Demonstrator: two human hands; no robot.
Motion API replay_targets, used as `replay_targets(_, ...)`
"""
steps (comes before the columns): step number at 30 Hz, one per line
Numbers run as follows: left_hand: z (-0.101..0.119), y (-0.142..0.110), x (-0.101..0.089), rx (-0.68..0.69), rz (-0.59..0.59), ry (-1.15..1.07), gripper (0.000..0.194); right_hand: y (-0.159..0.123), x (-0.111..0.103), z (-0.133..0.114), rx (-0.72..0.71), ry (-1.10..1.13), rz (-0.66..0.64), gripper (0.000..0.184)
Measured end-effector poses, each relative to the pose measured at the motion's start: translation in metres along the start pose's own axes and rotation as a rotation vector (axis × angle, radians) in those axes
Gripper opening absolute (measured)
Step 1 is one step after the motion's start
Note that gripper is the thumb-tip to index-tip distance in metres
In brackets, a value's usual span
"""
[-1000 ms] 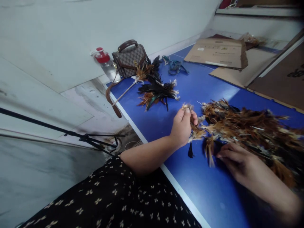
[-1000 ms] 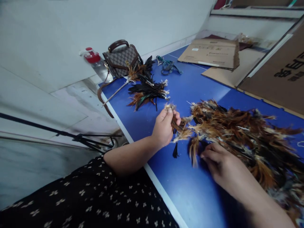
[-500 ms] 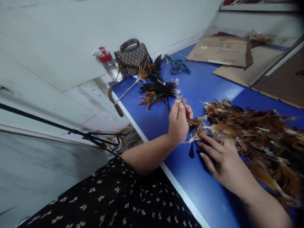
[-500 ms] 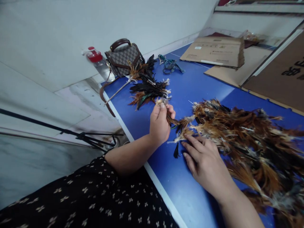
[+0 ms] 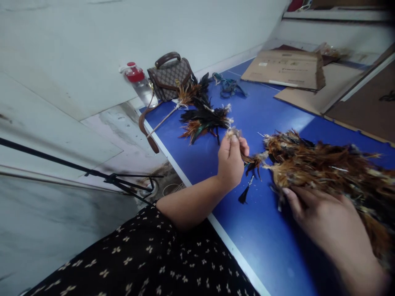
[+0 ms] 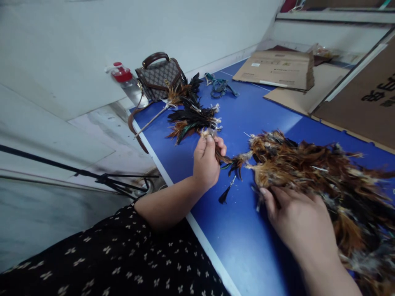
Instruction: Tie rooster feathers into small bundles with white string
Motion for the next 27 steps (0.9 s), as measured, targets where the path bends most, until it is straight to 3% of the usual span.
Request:
replay_targets(4, -0.002, -0.003, 0.001, 0.015, -0.037, 0.021, 0.043, 0.0, -0.019, 0.026, 0.219, 0.015, 0.121, 0.04)
replay_targets(10, -0.006, -0.007, 0.003, 0.021, -0.089, 0.029, 0.046, -0.001, 0.019, 0.017, 0.101, 0.035, 0.041, 0.046)
replay_targets(13, -0.006, -0.008, 0.004, 0.016, -0.087, 0.02, 0.047, 0.0, 0.014, 0.013, 0.128, 0.068, 0.068, 0.039)
replay_targets(16, -0.006, -0.008, 0.004, -0.008, -0.084, 0.053, 0.046, 0.008, -0.01, -0.012, 0.058, 0.207, 0.141, 0.027)
replay_targets(19, -0.006, -0.01, 0.005, -0.023, -0.09, 0.11, 0.047, 0.013, -0.023, -0.057, -0.119, 0.434, 0.124, 0.026)
replay_targets(23, -0.007, -0.011, 0.006, -0.022, -0.108, 0.141, 0.049, 0.007, -0.012, -0.104, -0.253, 0.447, 0.043, 0.031)
replay_targets(27, -0.006, -0.011, 0.008, -0.012, -0.133, 0.094, 0.051, 0.002, -0.003, -0.112, -0.316, 0.378, 0.076, 0.026)
Point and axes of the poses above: each hand's wrist, its own y-axis towards the middle knuckle, its own x-axis out of the palm, z = x × y, the point moved 9 cm from there along y, towards the middle knuckle, and after that the axes turned 13 degrees about -y, right-handed, at the moved point
